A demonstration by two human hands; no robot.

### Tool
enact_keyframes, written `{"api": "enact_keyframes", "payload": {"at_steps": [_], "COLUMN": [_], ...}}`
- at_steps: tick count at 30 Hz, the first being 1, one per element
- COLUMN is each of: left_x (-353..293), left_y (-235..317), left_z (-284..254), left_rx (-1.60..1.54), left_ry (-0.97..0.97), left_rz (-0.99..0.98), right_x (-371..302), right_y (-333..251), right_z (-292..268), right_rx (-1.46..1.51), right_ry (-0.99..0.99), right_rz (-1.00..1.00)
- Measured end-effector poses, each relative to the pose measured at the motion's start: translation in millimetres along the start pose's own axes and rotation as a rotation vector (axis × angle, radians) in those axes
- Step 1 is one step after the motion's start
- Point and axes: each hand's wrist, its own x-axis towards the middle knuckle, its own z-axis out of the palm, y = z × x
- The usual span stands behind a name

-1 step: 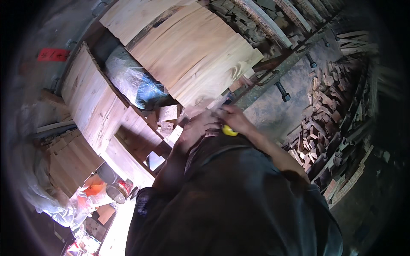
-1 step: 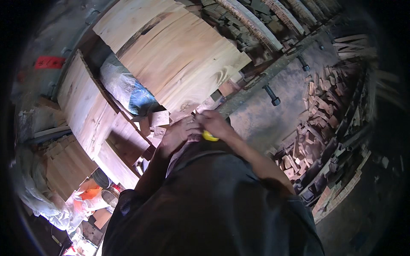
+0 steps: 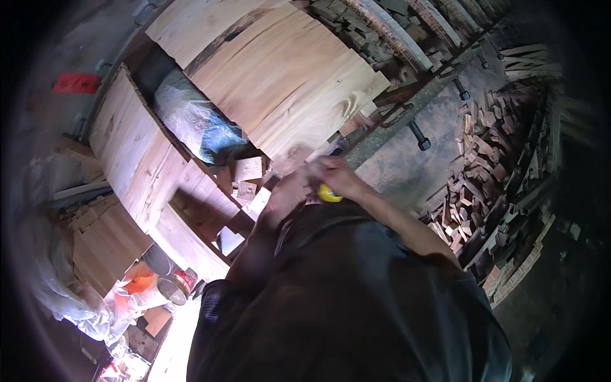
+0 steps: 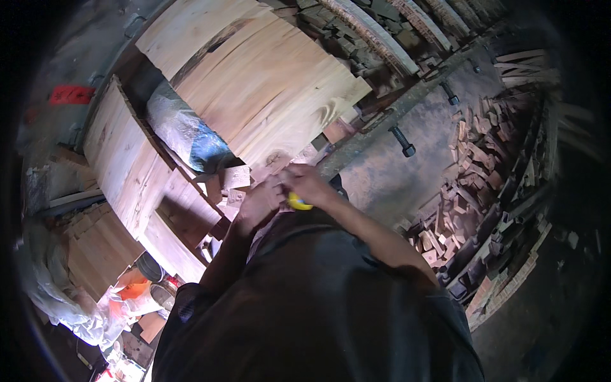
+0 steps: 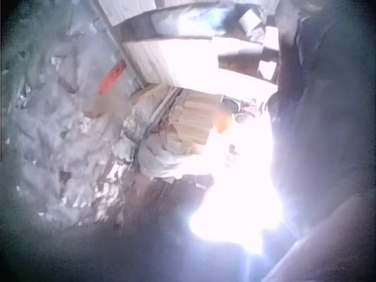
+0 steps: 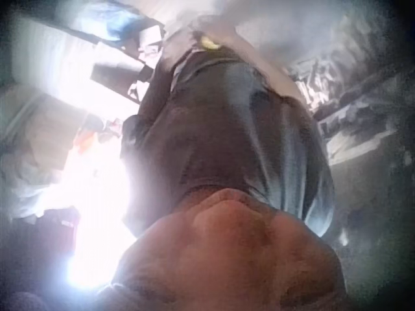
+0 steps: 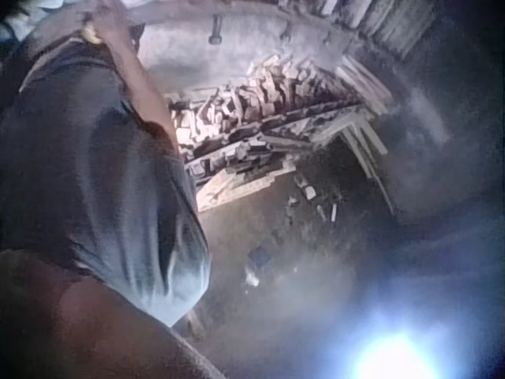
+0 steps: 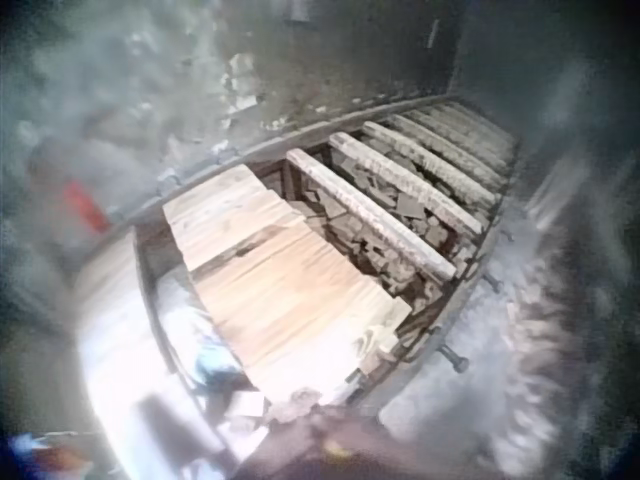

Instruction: The person repeatedly picks up wooden planks from a pile on the floor and stacks them on a nearby workbench. They handle the planks one at a time, aligning them into a neat stack.

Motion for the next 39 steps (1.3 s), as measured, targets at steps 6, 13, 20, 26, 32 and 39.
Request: {"api": "enact_keyframes", "payload": {"at_steps": [6, 13, 20, 26, 32, 39], "left_x": [-28, -128, -184, -86, 13, 55], "left_y": [48, 120, 101, 97, 26, 47], "left_z": [14, -136, -184, -98, -131, -95], "left_rx": [0.101, 1.196, 2.050, 2.017, 0.346, 0.254], "left_ry": [0.279, 1.299, 1.661, 1.423, 1.166, 1.148], "left_rz": [0.043, 0.022, 0.081, 0.437, 0.297, 0.124], "right_x": [2, 5, -21, 29, 149, 242], "right_y": [-38, 31, 34, 20, -40, 5], "right_z": [41, -36, -89, -174, -231, -314], "right_rx": [-0.671, -0.215, -0.150, -0.078, -0.938, -0.813], "right_ry": [-0.088, 0.255, 0.345, 0.504, 0.578, 0.377], "right_rz": [-0.515, -0.095, 0.020, -0.170, -0.349, -0.105]}}
